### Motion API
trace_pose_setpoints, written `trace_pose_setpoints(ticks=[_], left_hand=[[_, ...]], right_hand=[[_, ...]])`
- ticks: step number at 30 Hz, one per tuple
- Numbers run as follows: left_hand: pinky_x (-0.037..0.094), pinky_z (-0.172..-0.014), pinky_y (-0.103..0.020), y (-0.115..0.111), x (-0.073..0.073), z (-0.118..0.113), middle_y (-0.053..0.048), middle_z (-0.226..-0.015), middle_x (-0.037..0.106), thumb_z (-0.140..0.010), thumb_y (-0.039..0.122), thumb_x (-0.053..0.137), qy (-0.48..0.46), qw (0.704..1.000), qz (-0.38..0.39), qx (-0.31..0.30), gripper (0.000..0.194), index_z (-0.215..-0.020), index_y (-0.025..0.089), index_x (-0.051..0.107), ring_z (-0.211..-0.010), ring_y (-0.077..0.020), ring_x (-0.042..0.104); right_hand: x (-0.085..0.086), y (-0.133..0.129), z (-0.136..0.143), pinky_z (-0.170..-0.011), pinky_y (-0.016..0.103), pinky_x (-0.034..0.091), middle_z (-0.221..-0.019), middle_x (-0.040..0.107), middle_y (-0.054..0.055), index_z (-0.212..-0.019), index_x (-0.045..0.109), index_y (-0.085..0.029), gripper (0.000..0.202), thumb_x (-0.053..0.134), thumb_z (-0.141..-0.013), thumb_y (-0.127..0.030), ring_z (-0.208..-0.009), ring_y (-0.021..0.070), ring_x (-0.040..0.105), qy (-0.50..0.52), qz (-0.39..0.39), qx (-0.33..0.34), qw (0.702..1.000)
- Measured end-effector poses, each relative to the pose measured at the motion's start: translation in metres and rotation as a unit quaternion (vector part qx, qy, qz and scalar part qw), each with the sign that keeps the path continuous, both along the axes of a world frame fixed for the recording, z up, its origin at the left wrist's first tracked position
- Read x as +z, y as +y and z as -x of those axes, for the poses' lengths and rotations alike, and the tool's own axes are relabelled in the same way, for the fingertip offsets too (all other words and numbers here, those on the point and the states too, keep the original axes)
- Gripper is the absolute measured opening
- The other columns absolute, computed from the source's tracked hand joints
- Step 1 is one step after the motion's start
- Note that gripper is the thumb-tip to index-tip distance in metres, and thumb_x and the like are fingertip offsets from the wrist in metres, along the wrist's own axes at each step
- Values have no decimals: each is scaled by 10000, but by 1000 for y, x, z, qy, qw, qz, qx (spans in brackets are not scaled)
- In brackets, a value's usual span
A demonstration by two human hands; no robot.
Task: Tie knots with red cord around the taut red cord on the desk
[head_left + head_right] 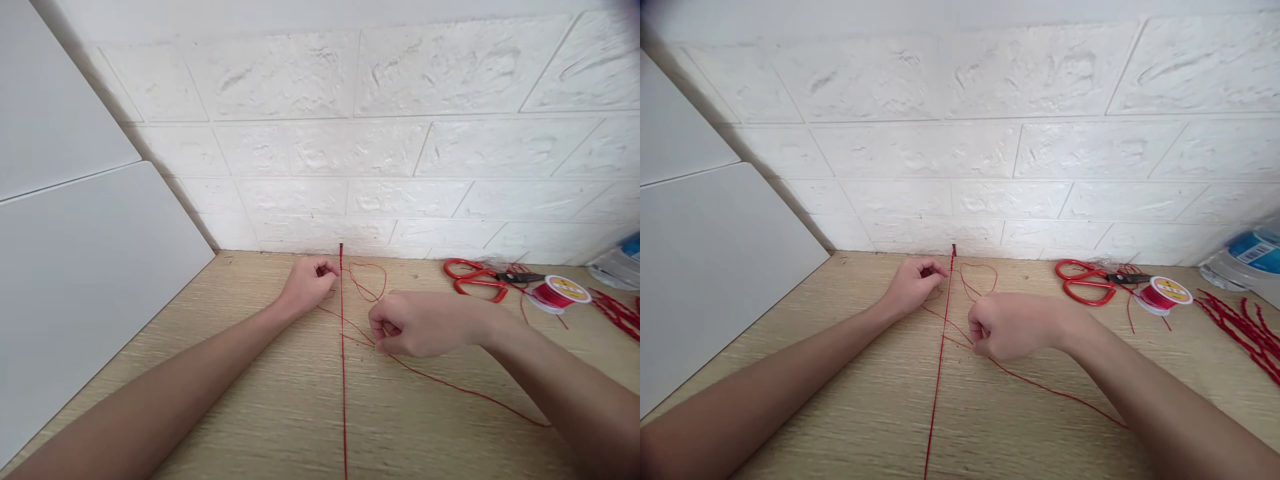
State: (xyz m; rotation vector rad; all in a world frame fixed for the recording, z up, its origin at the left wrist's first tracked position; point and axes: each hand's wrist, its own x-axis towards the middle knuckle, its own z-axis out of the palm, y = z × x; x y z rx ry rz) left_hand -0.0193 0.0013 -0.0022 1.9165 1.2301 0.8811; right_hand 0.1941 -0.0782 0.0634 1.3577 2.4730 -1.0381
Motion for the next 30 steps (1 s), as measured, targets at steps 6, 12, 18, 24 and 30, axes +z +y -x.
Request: trace_pose_setpoints(ticks=[6, 12, 18, 24, 30], left_hand=[[367, -522, -236, -2, 4, 0, 16, -602, 621, -729, 160, 573, -1, 1000, 2, 1, 152, -751, 159, 724, -553, -115, 523], [369, -523, -243, -1, 4, 0, 15, -589, 617, -731, 161, 572, -4, 1000, -3, -6, 151, -746, 163, 722, -546, -121, 523], [367, -530, -237, -1, 3, 1, 23, -599, 595, -737, 165, 584, -6, 1000, -17, -22, 142, -767, 161, 722, -558, -109, 495], [408, -564, -238, -4, 5, 1, 7, -704, 612, -694, 126, 599, 4, 998, -15, -59, 216, -864, 163, 727, -620, -115, 520], [436, -618, -253, 2, -2, 3, -16, -827, 624, -615, 70, 573, 24, 995, -55, -76, 352, -902, 180, 744, -699, -131, 533]], right_hand=[[-9, -5, 12, -472, 288, 270, -642, 625, 28, -695, 559, -202, 195, 495, -872, -257, -524, 137, 473, -17, -78, -44, 996], [-14, -11, 27, -496, 292, 283, -683, 669, 37, -781, 613, -206, 220, 469, -919, -299, -548, 146, 529, -6, -73, -83, 994], [-9, -11, 31, -515, 290, 281, -709, 666, 22, -860, 621, -218, 152, 519, -906, -321, -593, 159, 536, 10, -86, -77, 993], [-22, -8, 38, -576, 274, 276, -831, 653, 26, -986, 563, -223, 105, 530, -910, -289, -695, 164, 542, 51, -157, -81, 983], [-33, -4, 40, -577, 271, 253, -865, 639, 18, -1035, 527, -222, 116, 499, -932, -269, -682, 148, 528, 76, -164, -101, 978]])
